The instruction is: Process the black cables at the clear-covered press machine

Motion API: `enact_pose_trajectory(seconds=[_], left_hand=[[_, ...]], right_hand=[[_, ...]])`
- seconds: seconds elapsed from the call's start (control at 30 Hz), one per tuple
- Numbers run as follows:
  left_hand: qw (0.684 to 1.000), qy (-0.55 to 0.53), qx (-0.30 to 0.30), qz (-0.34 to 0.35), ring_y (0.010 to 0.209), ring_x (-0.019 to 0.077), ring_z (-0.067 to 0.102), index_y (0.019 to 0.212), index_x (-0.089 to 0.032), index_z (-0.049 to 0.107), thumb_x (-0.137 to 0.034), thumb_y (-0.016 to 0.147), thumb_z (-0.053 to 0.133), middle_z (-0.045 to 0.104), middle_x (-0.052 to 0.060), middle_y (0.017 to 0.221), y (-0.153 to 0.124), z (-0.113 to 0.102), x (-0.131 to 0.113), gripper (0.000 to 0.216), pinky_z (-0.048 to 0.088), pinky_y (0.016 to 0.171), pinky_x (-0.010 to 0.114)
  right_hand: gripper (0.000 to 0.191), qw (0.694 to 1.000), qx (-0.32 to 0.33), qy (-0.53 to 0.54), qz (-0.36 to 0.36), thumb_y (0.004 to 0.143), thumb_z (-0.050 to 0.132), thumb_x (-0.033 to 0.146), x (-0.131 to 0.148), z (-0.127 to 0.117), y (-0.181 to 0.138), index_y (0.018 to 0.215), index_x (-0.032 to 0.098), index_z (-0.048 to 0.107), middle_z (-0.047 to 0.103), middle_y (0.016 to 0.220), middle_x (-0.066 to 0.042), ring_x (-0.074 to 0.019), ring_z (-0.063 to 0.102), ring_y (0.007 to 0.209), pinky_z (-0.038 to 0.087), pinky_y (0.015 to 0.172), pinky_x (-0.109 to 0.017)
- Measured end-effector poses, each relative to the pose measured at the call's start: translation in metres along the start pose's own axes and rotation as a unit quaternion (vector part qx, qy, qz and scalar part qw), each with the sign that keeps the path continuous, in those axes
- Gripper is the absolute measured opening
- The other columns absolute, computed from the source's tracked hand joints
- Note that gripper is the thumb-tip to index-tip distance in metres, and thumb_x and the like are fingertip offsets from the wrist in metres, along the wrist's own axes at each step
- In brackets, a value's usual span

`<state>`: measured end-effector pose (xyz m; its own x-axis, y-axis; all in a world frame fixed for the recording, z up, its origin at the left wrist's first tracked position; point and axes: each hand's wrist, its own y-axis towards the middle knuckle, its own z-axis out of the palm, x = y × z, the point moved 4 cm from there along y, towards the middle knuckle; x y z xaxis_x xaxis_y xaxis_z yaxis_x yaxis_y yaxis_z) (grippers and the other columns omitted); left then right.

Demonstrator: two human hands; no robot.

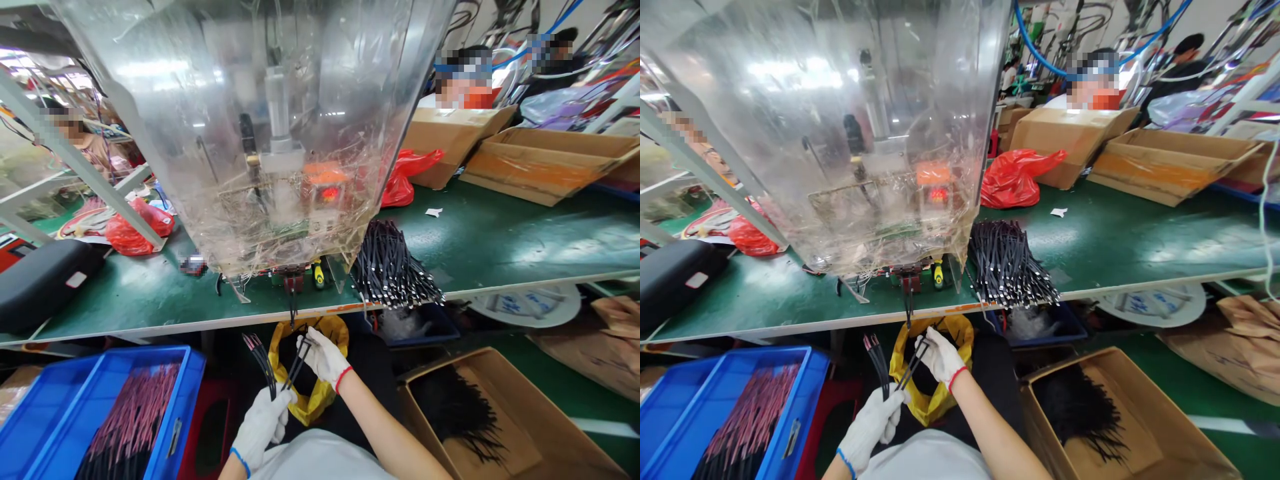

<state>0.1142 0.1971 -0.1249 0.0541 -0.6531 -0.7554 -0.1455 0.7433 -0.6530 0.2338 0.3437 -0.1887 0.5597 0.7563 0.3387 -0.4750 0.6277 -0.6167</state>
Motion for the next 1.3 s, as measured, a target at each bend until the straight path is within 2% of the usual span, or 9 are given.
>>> enact_pose_trajectory(seconds=[0.17, 0.27, 0.33, 0.4, 0.6, 0.93, 1.1, 1.2, 1.3], left_hand=[[1.0, -0.014, 0.005, 0.023, 0.043, 0.0073, 0.043, 0.1, -0.017, 0.059, -0.058, 0.077, 0.055, 0.05, -0.005, 0.061, 0.003, 0.008, -0.007, 0.047, 0.029, 0.042, 0.021], [0.999, -0.023, 0.021, 0.026, 0.043, 0.0076, 0.044, 0.101, -0.016, 0.059, -0.059, 0.076, 0.056, 0.051, -0.005, 0.06, 0.001, 0.011, -0.01, 0.049, 0.03, 0.042, 0.021], [0.999, -0.02, 0.023, 0.017, 0.043, 0.0074, 0.044, 0.102, -0.017, 0.058, -0.059, 0.075, 0.058, 0.052, -0.004, 0.061, 0.0, 0.01, -0.009, 0.049, 0.03, 0.042, 0.02], [1.0, -0.012, 0.025, 0.002, 0.043, 0.0071, 0.043, 0.101, -0.017, 0.059, -0.058, 0.074, 0.06, 0.053, -0.004, 0.061, -0.003, 0.009, -0.006, 0.05, 0.028, 0.041, 0.02], [0.999, 0.014, 0.018, -0.035, 0.042, 0.006, 0.038, 0.091, -0.017, 0.06, -0.05, 0.075, 0.06, 0.048, -0.006, 0.055, -0.011, 0.008, -0.002, 0.038, 0.025, 0.041, 0.019], [0.999, 0.029, 0.015, -0.025, 0.042, 0.0067, 0.038, 0.084, -0.018, 0.059, -0.052, 0.079, 0.055, 0.048, -0.005, 0.056, -0.006, 0.013, -0.009, 0.035, 0.024, 0.041, 0.02], [1.0, -0.003, -0.018, -0.022, 0.044, 0.0076, 0.039, 0.085, -0.02, 0.06, -0.058, 0.079, 0.052, 0.049, -0.004, 0.058, -0.005, 0.018, 0.0, 0.039, 0.026, 0.043, 0.021], [0.999, -0.003, -0.034, -0.015, 0.043, 0.0074, 0.035, 0.079, -0.021, 0.059, -0.06, 0.078, 0.053, 0.046, -0.005, 0.056, -0.003, 0.022, 0.004, 0.039, 0.023, 0.043, 0.021], [0.999, 0.0, -0.051, 0.003, 0.044, 0.0095, 0.036, 0.072, -0.023, 0.058, -0.059, 0.077, 0.054, 0.045, -0.004, 0.054, -0.002, 0.026, 0.004, 0.037, 0.025, 0.045, 0.023]], right_hand=[[0.042, 0.996, -0.054, -0.072, 0.03, 0.076, 0.064, 0.057, -0.006, -0.036, -0.014, 0.088, 0.018, 0.054, 0.068, 0.087, -0.007, -0.018, 0.068, 0.07, 0.055, 0.061, -0.03], [0.05, 0.989, 0.018, -0.104, 0.103, 0.078, 0.054, 0.066, -0.017, -0.043, -0.028, 0.077, 0.015, 0.054, 0.066, 0.072, -0.008, -0.018, 0.065, 0.057, 0.053, 0.054, -0.031], [0.058, 0.975, 0.098, -0.111, 0.166, 0.079, 0.048, 0.07, -0.027, -0.037, -0.037, 0.08, 0.013, 0.058, 0.067, 0.074, -0.011, -0.022, 0.067, 0.061, 0.055, 0.057, -0.036], [0.059, 0.971, 0.133, -0.088, 0.179, 0.081, 0.047, 0.068, -0.033, -0.028, -0.039, 0.09, 0.011, 0.062, 0.069, 0.083, -0.013, -0.024, 0.068, 0.069, 0.055, 0.063, -0.039], [0.03, 0.996, 0.04, -0.047, 0.071, 0.08, 0.066, 0.039, -0.023, -0.015, -0.019, 0.093, 0.012, 0.064, 0.07, 0.083, -0.007, -0.0177, 0.067, 0.071, 0.054, 0.065, -0.031], [0.015, 0.998, -0.03, -0.045, -0.033, 0.077, 0.065, 0.027, -0.002, -0.013, 0.002, 0.084, 0.014, 0.063, 0.067, 0.072, -0.004, -0.0148, 0.065, 0.064, 0.052, 0.063, -0.028], [0.018, 0.999, -0.017, -0.015, -0.04, 0.077, 0.066, 0.032, 0.005, 0.004, 0.008, 0.08, 0.016, 0.057, 0.062, 0.068, 0.0, -0.0123, 0.062, 0.061, 0.055, 0.067, -0.031], [0.024, 0.995, -0.039, -0.08, -0.044, 0.077, 0.066, 0.039, 0.006, 0.007, 0.014, 0.081, 0.018, 0.054, 0.054, 0.061, 0.005, -0.009, 0.056, 0.053, 0.055, 0.063, -0.029], [0.019, 0.969, -0.112, -0.201, -0.089, 0.083, 0.058, 0.036, 0.007, 0.004, 0.024, 0.08, 0.019, 0.051, 0.047, 0.056, 0.008, -0.0059, 0.047, 0.044, 0.047, 0.05, -0.021]])
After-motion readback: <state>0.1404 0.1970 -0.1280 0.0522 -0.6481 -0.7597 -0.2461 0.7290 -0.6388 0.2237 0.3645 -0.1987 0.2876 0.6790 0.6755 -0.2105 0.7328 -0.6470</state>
